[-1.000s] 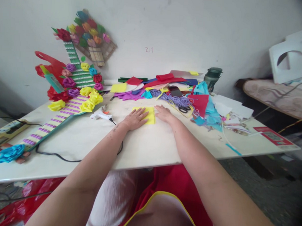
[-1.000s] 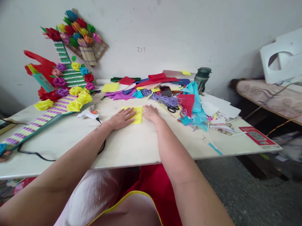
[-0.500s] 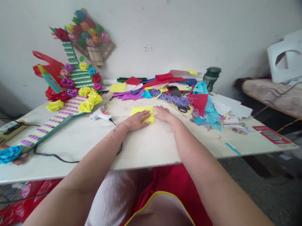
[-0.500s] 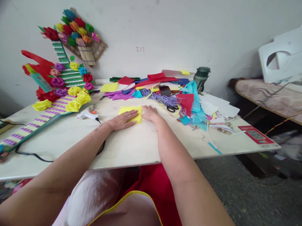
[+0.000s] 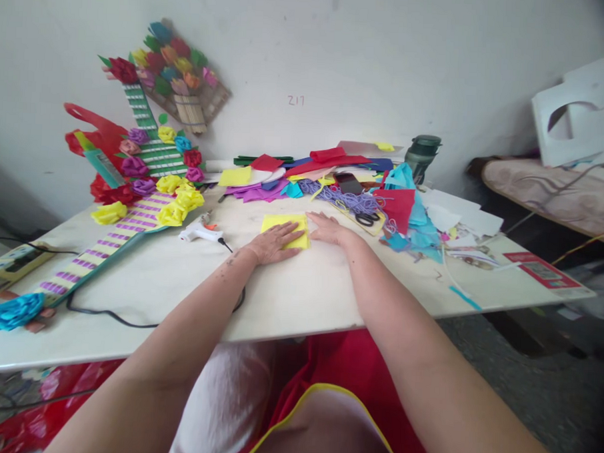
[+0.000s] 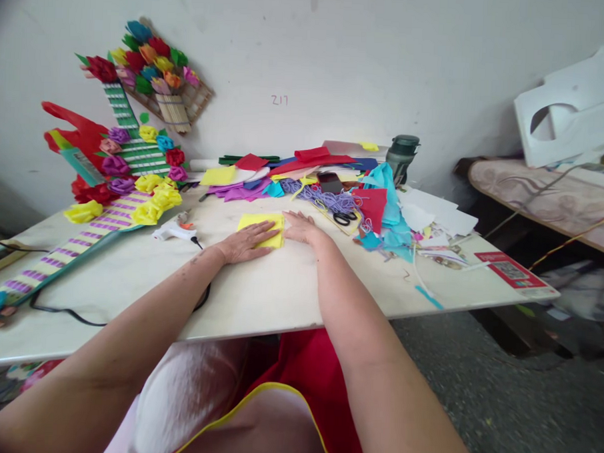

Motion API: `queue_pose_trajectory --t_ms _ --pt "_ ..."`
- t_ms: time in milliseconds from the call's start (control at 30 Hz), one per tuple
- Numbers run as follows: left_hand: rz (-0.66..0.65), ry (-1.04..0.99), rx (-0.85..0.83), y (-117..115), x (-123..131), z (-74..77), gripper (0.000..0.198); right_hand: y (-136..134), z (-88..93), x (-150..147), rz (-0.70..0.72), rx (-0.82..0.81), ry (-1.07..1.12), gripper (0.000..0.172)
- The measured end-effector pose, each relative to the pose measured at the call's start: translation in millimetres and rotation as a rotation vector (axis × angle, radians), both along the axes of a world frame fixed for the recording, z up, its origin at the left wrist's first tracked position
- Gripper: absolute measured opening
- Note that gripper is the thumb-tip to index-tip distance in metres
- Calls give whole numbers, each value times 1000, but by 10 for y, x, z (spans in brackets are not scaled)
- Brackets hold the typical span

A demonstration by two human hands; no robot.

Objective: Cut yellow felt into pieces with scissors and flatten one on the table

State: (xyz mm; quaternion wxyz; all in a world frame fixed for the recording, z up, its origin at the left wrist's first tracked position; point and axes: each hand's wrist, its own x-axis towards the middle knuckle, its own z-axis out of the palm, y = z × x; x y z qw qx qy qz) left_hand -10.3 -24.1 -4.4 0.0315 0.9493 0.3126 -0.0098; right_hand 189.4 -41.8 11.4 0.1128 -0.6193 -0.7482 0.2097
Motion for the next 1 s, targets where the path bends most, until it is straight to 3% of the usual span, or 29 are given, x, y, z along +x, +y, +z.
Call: queue_pose_trajectory --t_ms 467,867,1000 --pt "33 9 -1 -23 11 10 62 3 -6 -11 29 -14 -48 78" --pt "50 -4 -31 -5 3 -6 59 88 -82 15 17 245 -1 67" --pt "47 4 -21 -12 7 -1 58 64 -60 1 14 193 -17 67"
